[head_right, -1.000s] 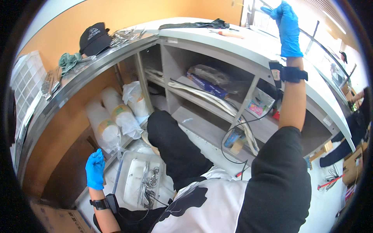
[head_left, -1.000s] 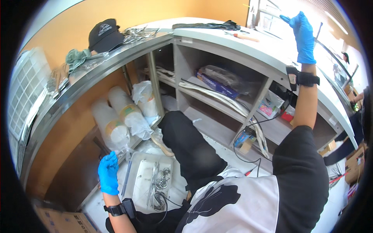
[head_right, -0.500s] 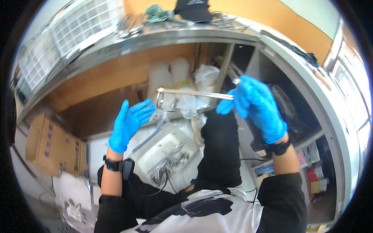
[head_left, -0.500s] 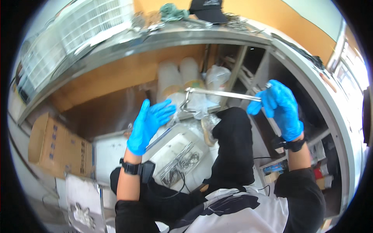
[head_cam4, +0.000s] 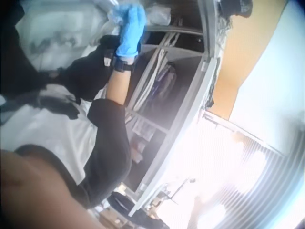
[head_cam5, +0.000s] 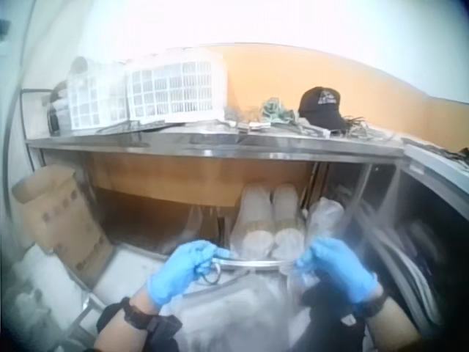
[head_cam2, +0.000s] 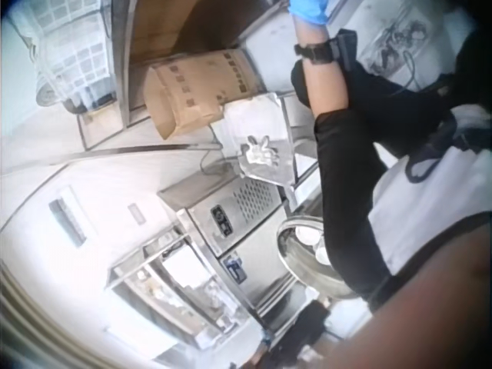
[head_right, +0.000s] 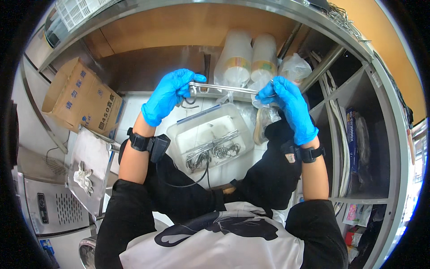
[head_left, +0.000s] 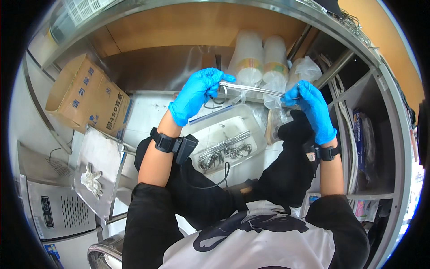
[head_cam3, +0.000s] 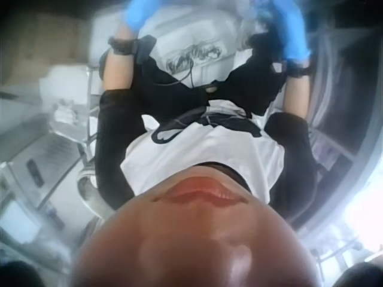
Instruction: The person organizes metal surgical scissors and clamps by hand, picking them up from a pile on a counter and placing them into a plastic container on the floor.
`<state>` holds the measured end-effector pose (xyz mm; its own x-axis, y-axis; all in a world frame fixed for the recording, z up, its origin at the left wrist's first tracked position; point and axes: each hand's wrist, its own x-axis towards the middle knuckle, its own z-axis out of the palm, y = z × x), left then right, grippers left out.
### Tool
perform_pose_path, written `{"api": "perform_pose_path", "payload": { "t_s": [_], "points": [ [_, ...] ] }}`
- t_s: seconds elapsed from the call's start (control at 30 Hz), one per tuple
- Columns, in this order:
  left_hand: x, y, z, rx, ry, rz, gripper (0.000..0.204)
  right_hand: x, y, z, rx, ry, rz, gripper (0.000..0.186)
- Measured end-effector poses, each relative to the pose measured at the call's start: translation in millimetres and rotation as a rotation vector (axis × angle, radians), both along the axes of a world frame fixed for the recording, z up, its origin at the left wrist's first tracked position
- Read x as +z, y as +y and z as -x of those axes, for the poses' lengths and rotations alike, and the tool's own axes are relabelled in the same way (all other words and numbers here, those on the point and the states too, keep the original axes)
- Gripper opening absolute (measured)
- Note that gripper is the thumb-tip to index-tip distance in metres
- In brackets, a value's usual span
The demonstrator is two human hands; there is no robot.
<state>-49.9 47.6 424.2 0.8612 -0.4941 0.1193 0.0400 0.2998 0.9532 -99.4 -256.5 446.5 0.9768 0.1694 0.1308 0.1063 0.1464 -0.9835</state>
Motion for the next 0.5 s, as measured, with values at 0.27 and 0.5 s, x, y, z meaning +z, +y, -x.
{"api": "perform_pose_path", "payload": {
  "t_s": [0.27, 0.5],
  "points": [
    [-17.2, -7.1, -4.6, 0.020, 0.026, 0.032, 0.028, 116.6, 14.7, 72.2, -0.231, -0.895, 0.617, 0.041],
    [-34.8, 0.1, -25.8, 0.056, 0.107, -0.001, 0.027, 125.9, -22.6, 111.9, -0.128, -0.967, 0.615, 0.039]
  ]
}}
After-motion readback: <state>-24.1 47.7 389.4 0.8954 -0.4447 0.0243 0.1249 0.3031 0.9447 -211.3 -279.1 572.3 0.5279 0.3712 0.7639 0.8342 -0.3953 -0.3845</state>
